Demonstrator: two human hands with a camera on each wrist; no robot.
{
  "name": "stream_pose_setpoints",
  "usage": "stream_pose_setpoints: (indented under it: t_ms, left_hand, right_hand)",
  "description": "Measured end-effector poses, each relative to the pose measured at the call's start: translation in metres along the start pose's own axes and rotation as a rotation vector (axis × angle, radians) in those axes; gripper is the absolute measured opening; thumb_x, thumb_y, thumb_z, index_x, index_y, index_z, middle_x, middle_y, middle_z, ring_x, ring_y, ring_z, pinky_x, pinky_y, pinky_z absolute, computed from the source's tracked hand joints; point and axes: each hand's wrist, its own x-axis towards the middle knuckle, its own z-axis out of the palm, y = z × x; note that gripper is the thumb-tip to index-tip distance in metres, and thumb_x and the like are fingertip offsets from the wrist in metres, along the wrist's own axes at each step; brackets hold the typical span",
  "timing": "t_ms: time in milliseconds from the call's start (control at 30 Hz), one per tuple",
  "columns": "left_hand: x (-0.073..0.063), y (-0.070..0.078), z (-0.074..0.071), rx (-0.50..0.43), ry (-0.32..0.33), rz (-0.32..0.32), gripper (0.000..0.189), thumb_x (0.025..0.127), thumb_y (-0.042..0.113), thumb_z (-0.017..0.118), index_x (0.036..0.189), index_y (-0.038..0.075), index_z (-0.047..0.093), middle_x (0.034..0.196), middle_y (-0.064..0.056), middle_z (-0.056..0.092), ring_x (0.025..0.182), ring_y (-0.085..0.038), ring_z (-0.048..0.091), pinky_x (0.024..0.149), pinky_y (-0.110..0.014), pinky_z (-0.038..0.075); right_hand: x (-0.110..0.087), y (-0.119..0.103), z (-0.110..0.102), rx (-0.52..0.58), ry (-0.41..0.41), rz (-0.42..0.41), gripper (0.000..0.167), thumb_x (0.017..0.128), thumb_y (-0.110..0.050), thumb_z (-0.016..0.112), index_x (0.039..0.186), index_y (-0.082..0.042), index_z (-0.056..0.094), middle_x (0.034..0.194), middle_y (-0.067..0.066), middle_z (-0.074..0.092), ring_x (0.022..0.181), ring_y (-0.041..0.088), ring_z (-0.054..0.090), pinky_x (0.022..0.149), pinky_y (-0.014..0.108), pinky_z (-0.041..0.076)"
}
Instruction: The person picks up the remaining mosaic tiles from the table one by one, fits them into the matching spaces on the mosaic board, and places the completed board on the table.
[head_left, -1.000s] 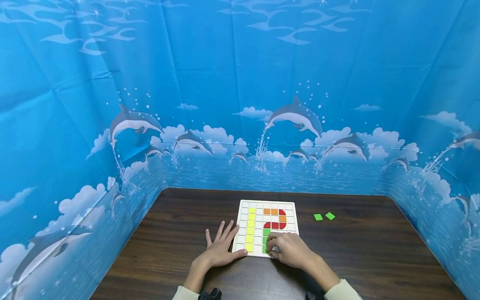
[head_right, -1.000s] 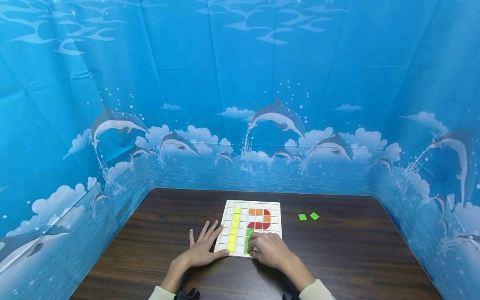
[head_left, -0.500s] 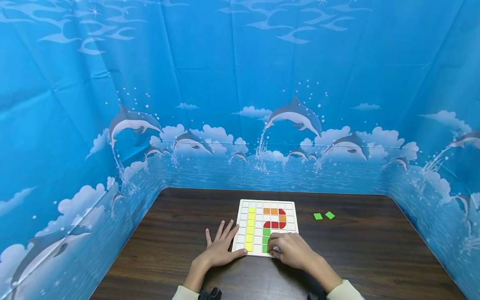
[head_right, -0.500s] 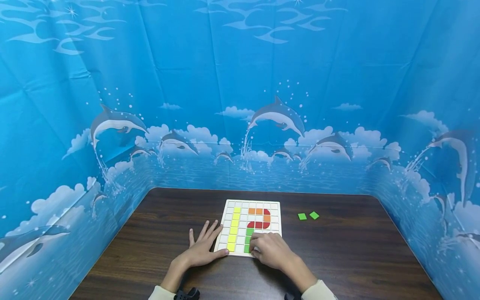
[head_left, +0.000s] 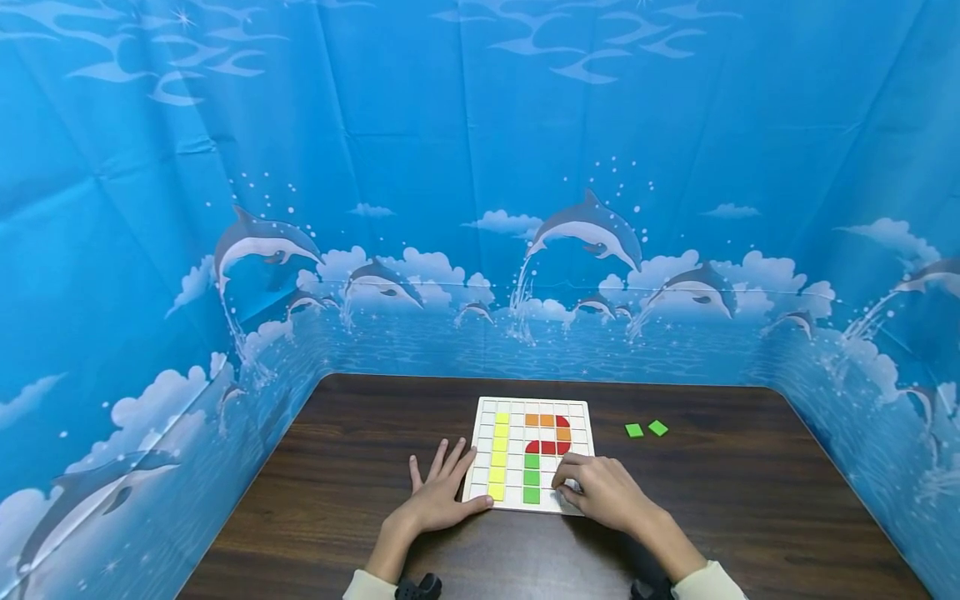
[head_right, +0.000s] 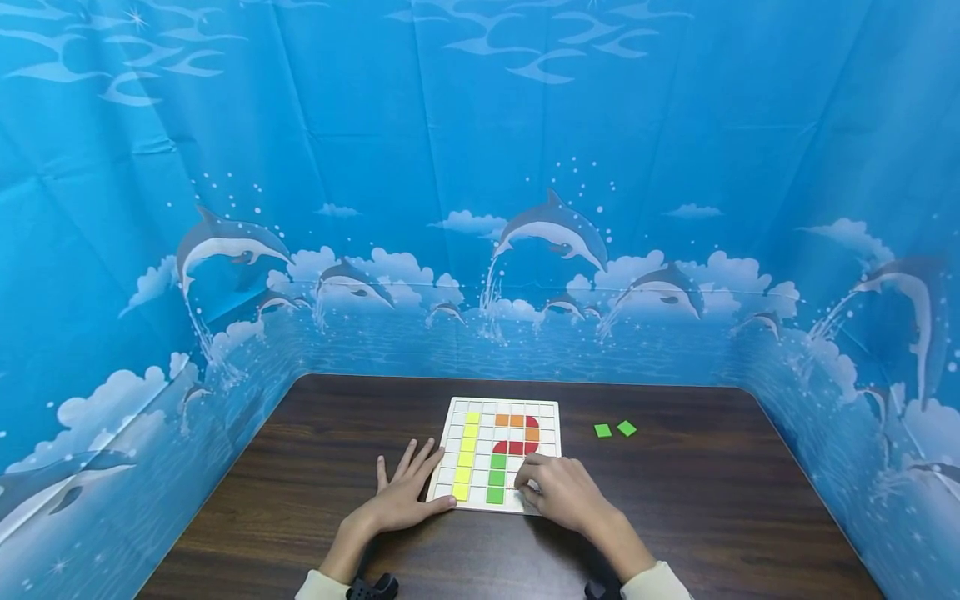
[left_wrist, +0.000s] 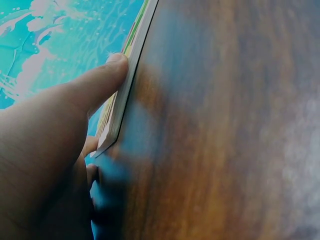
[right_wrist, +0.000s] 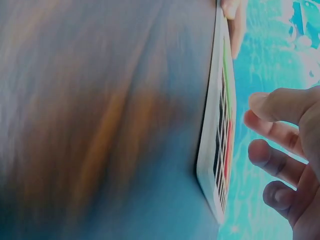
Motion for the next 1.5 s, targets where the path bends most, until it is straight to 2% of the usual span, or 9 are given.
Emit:
stream_pose_setpoints:
  t_ms: [167,467,567,733,900,1133,1300,1500]
  left_hand:
    - [0.000,-0.002,0.000,0.004,-0.001,-0.003,0.103,0.089,0.081,0.063,0.170,0.026,0.032,0.181,-0.002,0.016,0.169,-0.035,-0.002,0.117,-0.078,-0.025]
    - [-0.001,-0.001,0.001,0.005,0.001,0.001,0.102,0.089,0.081,0.062,0.170,0.025,0.032,0.181,-0.003,0.016,0.168,-0.036,-0.002,0.117,-0.079,-0.024]
    - [-0.001,0.000,0.000,-0.001,0.000,-0.004,0.103,0.089,0.081,0.063,0.170,0.026,0.032,0.181,-0.002,0.017,0.169,-0.035,-0.002,0.117,-0.078,-0.024]
    - [-0.001,0.001,-0.001,-0.003,0.001,-0.007,0.103,0.089,0.080,0.064,0.170,0.025,0.032,0.181,-0.002,0.017,0.169,-0.035,-0.001,0.118,-0.078,-0.024]
    - [-0.001,0.001,0.000,0.006,0.001,-0.004,0.103,0.089,0.081,0.063,0.170,0.025,0.032,0.181,-0.003,0.017,0.168,-0.036,-0.001,0.117,-0.079,-0.024]
    - [0.001,0.000,0.000,0.015,0.002,0.001,0.103,0.089,0.082,0.062,0.170,0.026,0.032,0.181,-0.002,0.016,0.169,-0.035,-0.001,0.117,-0.079,-0.023]
    - [0.002,-0.001,0.000,0.012,0.001,0.001,0.103,0.089,0.082,0.062,0.170,0.026,0.032,0.181,-0.002,0.016,0.169,-0.035,-0.002,0.117,-0.079,-0.024]
    - [0.001,-0.001,0.000,0.013,0.001,0.004,0.103,0.089,0.082,0.062,0.170,0.027,0.032,0.181,-0.001,0.016,0.169,-0.035,-0.001,0.118,-0.079,-0.023]
  right_hand:
    - [-0.006,0.012,-0.007,-0.016,0.049,0.040,0.007,0.091,-0.018,0.085,0.094,-0.024,0.081,0.098,-0.013,0.075,0.070,-0.002,0.059,0.056,0.018,0.041]
    - [-0.016,0.040,-0.016,-0.067,0.061,0.144,0.009,0.091,-0.019,0.085,0.097,-0.024,0.081,0.098,-0.011,0.074,0.064,-0.005,0.046,0.053,0.018,0.036]
    - [-0.018,0.049,-0.020,-0.085,0.061,0.187,0.009,0.092,-0.019,0.085,0.097,-0.025,0.081,0.098,-0.011,0.074,0.064,-0.004,0.048,0.053,0.019,0.037]
    - [-0.023,0.067,-0.025,-0.108,0.066,0.255,0.009,0.092,-0.019,0.084,0.098,-0.025,0.081,0.098,-0.009,0.075,0.070,0.001,0.059,0.054,0.022,0.043]
    - [-0.027,0.083,-0.027,-0.124,0.077,0.301,0.010,0.093,-0.016,0.083,0.100,-0.023,0.081,0.106,-0.002,0.077,0.079,0.013,0.068,0.055,0.028,0.048]
    - [-0.026,0.101,-0.030,-0.103,0.065,0.405,0.013,0.095,-0.014,0.080,0.108,-0.016,0.082,0.116,0.008,0.076,0.061,0.012,0.051,0.051,0.030,0.039]
    - [-0.027,0.111,-0.033,-0.117,0.055,0.426,0.020,0.094,-0.012,0.081,0.114,-0.012,0.080,0.119,0.010,0.075,0.068,0.014,0.060,0.052,0.032,0.046]
    - [-0.026,0.119,-0.034,-0.127,0.018,0.433,0.023,0.094,-0.010,0.080,0.117,-0.011,0.078,0.126,0.015,0.072,0.067,0.016,0.058,0.050,0.033,0.042]
